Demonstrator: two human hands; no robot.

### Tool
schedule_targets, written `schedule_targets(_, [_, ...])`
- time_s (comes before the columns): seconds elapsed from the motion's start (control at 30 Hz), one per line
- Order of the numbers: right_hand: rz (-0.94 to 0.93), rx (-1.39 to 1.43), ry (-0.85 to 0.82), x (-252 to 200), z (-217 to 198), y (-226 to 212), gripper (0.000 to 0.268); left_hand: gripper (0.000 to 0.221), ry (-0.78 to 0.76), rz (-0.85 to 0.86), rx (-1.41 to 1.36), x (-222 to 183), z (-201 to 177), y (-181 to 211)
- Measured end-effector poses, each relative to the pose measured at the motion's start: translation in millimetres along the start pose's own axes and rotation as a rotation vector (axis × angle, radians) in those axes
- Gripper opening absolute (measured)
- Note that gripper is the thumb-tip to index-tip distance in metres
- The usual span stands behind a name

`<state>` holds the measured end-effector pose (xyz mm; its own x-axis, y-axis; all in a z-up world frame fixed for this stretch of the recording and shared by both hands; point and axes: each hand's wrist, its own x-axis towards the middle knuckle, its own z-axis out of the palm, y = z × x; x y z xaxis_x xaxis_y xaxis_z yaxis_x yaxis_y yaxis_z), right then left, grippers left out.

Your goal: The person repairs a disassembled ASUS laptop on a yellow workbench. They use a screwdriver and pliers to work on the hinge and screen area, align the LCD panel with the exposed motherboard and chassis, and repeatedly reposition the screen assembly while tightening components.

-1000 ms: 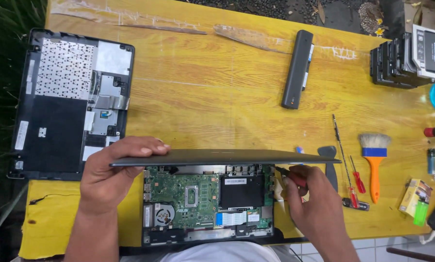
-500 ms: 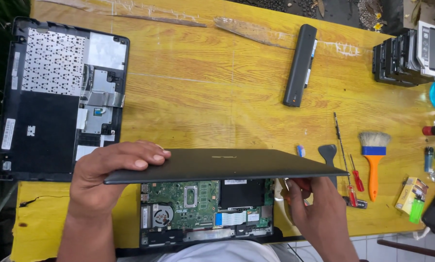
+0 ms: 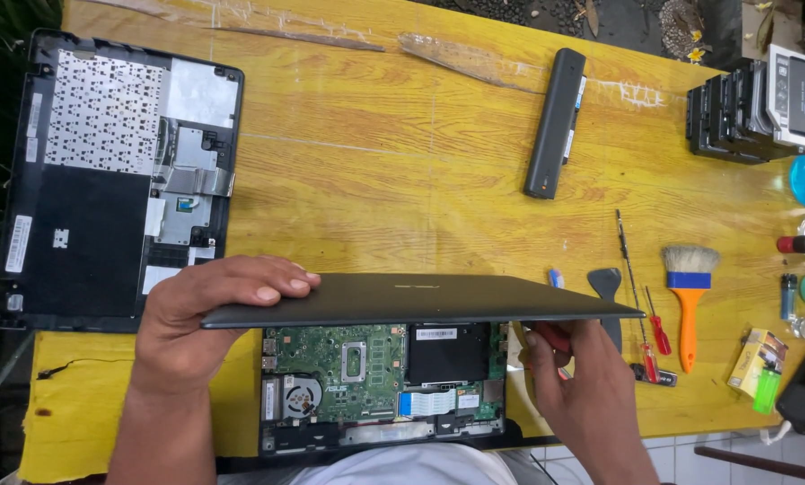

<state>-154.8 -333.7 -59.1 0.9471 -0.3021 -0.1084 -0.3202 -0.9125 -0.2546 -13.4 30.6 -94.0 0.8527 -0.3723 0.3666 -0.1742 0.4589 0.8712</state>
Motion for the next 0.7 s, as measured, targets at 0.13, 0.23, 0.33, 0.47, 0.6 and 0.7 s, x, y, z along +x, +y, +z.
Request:
schedule_targets(0.13, [0.043, -0.005, -0.024, -2.4, -1.2, 0.4, 0.019, 0.019, -0.016, 0.005, 0.0, 0.5, -0.6, 0.3])
schedule_targets(0.23, [0.012, -0.018, -0.003, -2.8, 2.0, 3.8, 0.02, 0.021, -0.041, 0.004, 0.015, -0.8, -4.6, -0.9])
schedule_targets(0.33, [0.075, -0.028, -0.026, -1.6, -0.6, 2.9, 0.019, 0.022, -0.036, 0.012, -0.003, -0.1, -2.7, -0.8])
schedule_targets(0.47, [0.032, 0.004, 0.037, -3.1, -1.3, -0.7, 0.016, 0.022, -0.036, -0.006, 0.016, -0.6, -4.5, -0.6])
schedule_targets(0.6, [0.012, -0.006, 0.005, -6.7, 1.8, -1.9, 0.02, 0.025, -0.058, 0.002, 0.013, -0.8, -5.7, -1.7])
schedule_targets(0.7, [0.034, -0.037, 0.023, -7.9, 3.0, -0.6, 0.022, 0.023, -0.055, 0.011, 0.018, -0.2, -5.7, -2.4])
